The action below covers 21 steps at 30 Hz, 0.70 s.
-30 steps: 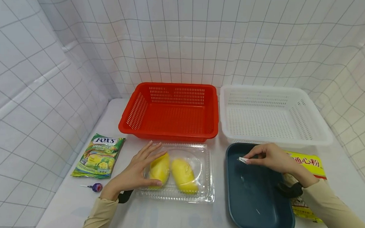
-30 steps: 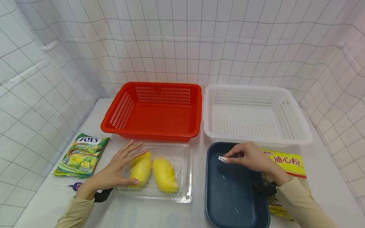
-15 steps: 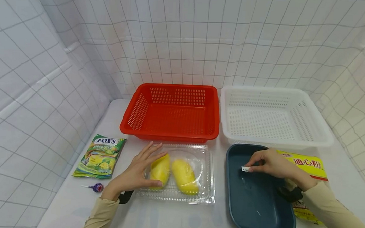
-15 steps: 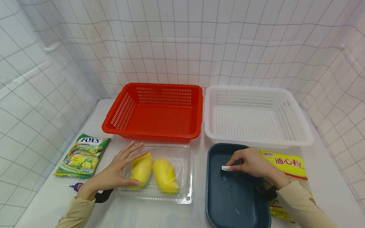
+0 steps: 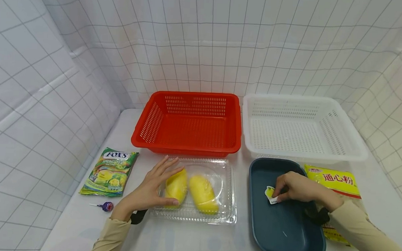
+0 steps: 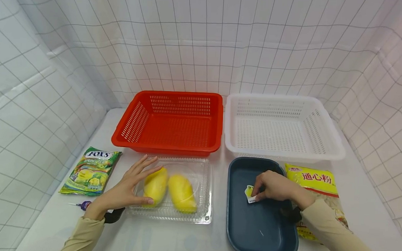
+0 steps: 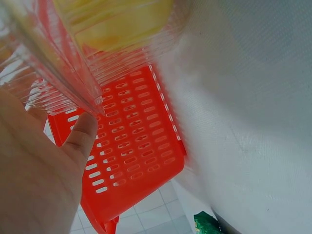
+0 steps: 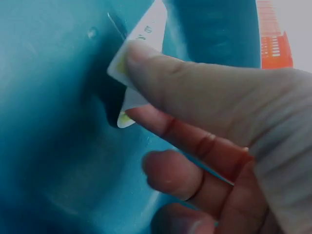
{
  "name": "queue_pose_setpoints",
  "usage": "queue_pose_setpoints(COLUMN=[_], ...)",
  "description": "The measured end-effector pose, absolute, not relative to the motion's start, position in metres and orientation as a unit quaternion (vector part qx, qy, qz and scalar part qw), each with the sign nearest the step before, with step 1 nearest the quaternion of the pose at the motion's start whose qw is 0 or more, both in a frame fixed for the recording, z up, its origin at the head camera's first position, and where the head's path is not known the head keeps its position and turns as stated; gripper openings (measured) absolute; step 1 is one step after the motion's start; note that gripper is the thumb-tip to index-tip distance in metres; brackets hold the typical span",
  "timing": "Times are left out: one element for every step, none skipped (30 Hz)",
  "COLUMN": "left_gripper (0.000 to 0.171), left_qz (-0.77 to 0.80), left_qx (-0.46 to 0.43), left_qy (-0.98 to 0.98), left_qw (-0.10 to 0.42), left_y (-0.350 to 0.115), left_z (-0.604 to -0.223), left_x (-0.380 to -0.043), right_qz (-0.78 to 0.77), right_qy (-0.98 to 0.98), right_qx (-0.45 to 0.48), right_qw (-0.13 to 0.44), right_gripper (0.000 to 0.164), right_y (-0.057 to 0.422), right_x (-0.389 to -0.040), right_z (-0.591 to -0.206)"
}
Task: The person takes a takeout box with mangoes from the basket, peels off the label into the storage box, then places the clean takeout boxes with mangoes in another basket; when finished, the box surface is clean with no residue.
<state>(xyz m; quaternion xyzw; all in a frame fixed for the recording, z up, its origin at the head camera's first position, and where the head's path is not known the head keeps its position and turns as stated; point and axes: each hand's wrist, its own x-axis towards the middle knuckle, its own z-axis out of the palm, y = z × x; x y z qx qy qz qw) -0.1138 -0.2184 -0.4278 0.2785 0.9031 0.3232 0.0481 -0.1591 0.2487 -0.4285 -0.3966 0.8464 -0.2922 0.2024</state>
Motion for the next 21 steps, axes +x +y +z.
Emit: queue_pose_setpoints(left_gripper=[0.091, 0.091, 0.091, 0.091, 0.091, 0.091, 0.091, 0.091, 0.091, 0.091, 0.090, 0.090, 0.090, 0.090, 0.090, 0.090, 0.090, 0.090, 0.090, 0.090, 0.091], left_qz=[0.323, 0.323, 0.323, 0.324, 0.324, 0.324, 0.324, 0.325, 0.324, 0.324, 0.324, 0.324, 0.325, 0.325, 0.325, 0.325, 0.325, 0.325, 0.325, 0.325, 0.325], left_qx=[0.278, 0.279, 0.279, 0.280, 0.280, 0.281, 0.281, 0.282, 0.283, 0.282, 0.283, 0.284, 0.284, 0.285, 0.285, 0.286, 0.286, 0.286, 0.286, 0.287, 0.286], left_qy=[0.903, 0.903, 0.903, 0.903, 0.903, 0.902, 0.902, 0.902, 0.902, 0.902, 0.901, 0.901, 0.901, 0.901, 0.901, 0.901, 0.900, 0.900, 0.900, 0.900, 0.900], left_qw=[0.048, 0.047, 0.047, 0.046, 0.046, 0.046, 0.046, 0.045, 0.045, 0.045, 0.044, 0.044, 0.043, 0.042, 0.042, 0.042, 0.041, 0.041, 0.041, 0.040, 0.041], left_y=[-0.219, -0.219, -0.219, -0.219, -0.219, -0.219, -0.219, -0.219, -0.219, -0.219, -0.219, -0.219, -0.219, -0.219, -0.219, -0.219, -0.219, -0.219, -0.219, -0.220, -0.220], left_z=[-0.428, -0.428, -0.428, -0.428, -0.428, -0.428, -0.427, -0.427, -0.427, -0.427, -0.427, -0.428, -0.428, -0.428, -0.428, -0.429, -0.429, -0.429, -0.430, -0.430, -0.430], left_x=[-0.114, -0.114, -0.114, -0.114, -0.114, -0.114, -0.114, -0.114, -0.114, -0.114, -0.114, -0.114, -0.114, -0.114, -0.114, -0.114, -0.114, -0.115, -0.115, -0.115, -0.115], right_qz=[-0.291, -0.290, -0.289, -0.287, -0.286, -0.284, -0.283, -0.282, -0.281, -0.280, -0.280, -0.278, -0.278, -0.276, -0.272, -0.268, -0.263, -0.258, -0.249, -0.240, -0.231], right_qy=[0.846, 0.846, 0.847, 0.848, 0.847, 0.848, 0.849, 0.850, 0.850, 0.851, 0.853, 0.855, 0.856, 0.857, 0.860, 0.863, 0.865, 0.868, 0.872, 0.877, 0.881], right_qx=[-0.395, -0.394, -0.393, -0.391, -0.393, -0.392, -0.391, -0.390, -0.390, -0.388, -0.384, -0.378, -0.375, -0.373, -0.371, -0.368, -0.367, -0.368, -0.367, -0.365, -0.363], right_qw=[0.207, 0.210, 0.213, 0.215, 0.214, 0.214, 0.215, 0.215, 0.214, 0.214, 0.216, 0.220, 0.222, 0.222, 0.220, 0.220, 0.217, 0.212, 0.206, 0.201, 0.195], right_gripper=[0.008, 0.008, 0.007, 0.008, 0.007, 0.007, 0.008, 0.008, 0.008, 0.008, 0.009, 0.011, 0.013, 0.014, 0.016, 0.018, 0.019, 0.020, 0.021, 0.022, 0.024], right_y=[0.249, 0.248, 0.248, 0.248, 0.248, 0.248, 0.247, 0.247, 0.246, 0.246, 0.245, 0.245, 0.245, 0.244, 0.244, 0.243, 0.242, 0.242, 0.241, 0.240, 0.239], right_x=[-0.159, -0.159, -0.159, -0.159, -0.160, -0.160, -0.159, -0.159, -0.159, -0.159, -0.159, -0.159, -0.158, -0.158, -0.158, -0.158, -0.158, -0.158, -0.158, -0.158, -0.158], right_z=[-0.429, -0.429, -0.429, -0.430, -0.431, -0.432, -0.432, -0.433, -0.434, -0.434, -0.435, -0.435, -0.436, -0.437, -0.437, -0.438, -0.438, -0.439, -0.439, -0.439, -0.439])
